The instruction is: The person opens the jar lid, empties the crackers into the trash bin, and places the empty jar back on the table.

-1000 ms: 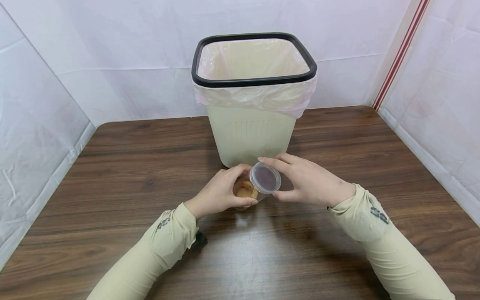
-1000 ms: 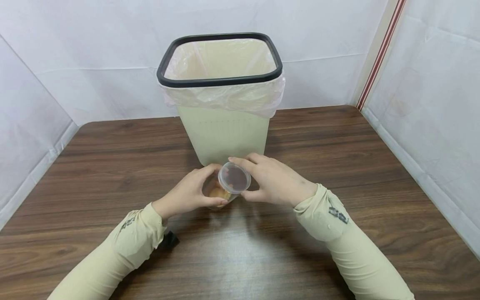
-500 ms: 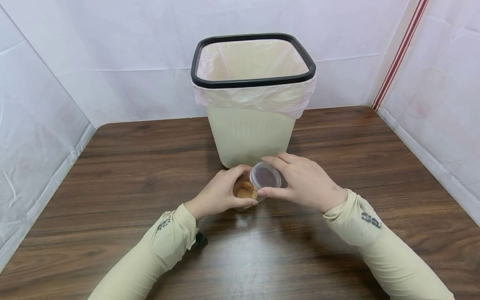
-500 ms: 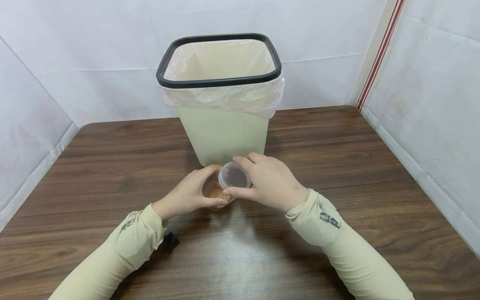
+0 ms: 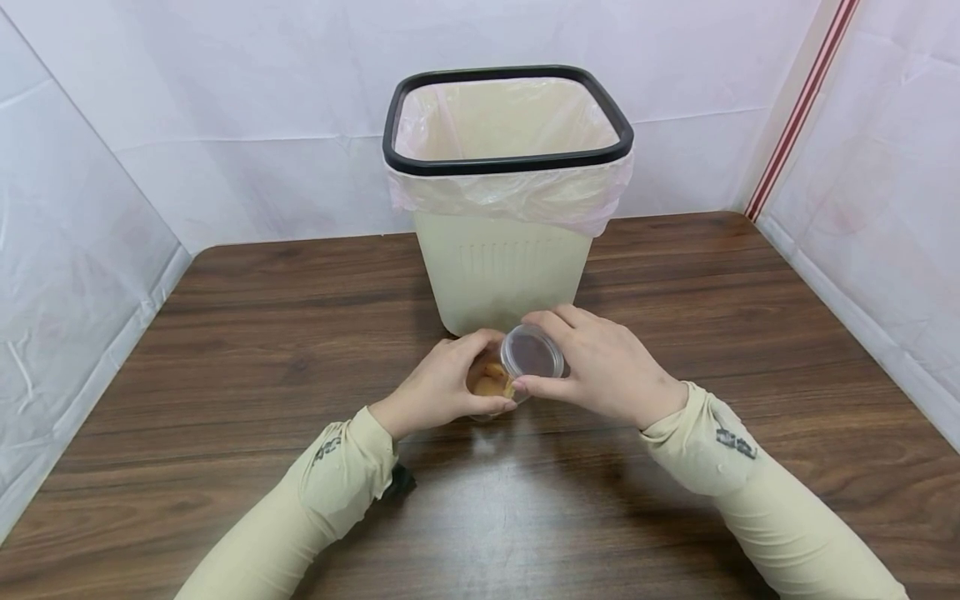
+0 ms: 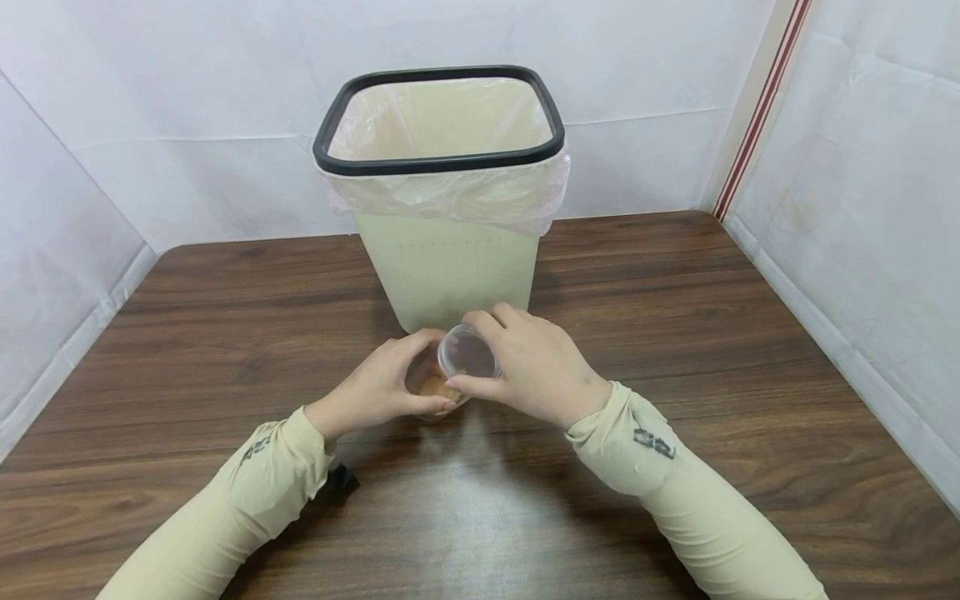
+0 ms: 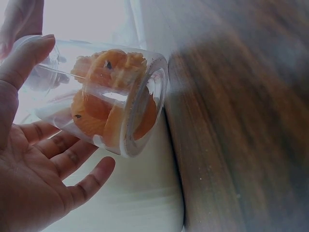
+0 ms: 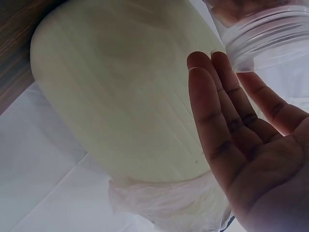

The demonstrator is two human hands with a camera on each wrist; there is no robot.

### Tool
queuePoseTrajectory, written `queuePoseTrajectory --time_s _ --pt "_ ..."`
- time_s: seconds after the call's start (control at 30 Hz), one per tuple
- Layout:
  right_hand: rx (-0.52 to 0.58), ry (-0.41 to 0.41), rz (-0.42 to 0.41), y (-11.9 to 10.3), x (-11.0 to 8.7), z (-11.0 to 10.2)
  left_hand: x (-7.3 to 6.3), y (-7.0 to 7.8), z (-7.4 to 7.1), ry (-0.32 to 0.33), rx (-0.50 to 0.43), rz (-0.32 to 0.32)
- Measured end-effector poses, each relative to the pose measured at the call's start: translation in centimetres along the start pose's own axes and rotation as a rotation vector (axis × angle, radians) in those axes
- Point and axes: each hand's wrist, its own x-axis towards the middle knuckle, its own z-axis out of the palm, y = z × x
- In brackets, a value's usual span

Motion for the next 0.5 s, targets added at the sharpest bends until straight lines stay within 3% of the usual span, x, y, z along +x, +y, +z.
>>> queuePoseTrajectory --time_s 0.5 --pt "0.067 -0.007 -0.067 0.22 0.14 -0.21 0.0 -0.08 0.06 0.0 0.003 0.005"
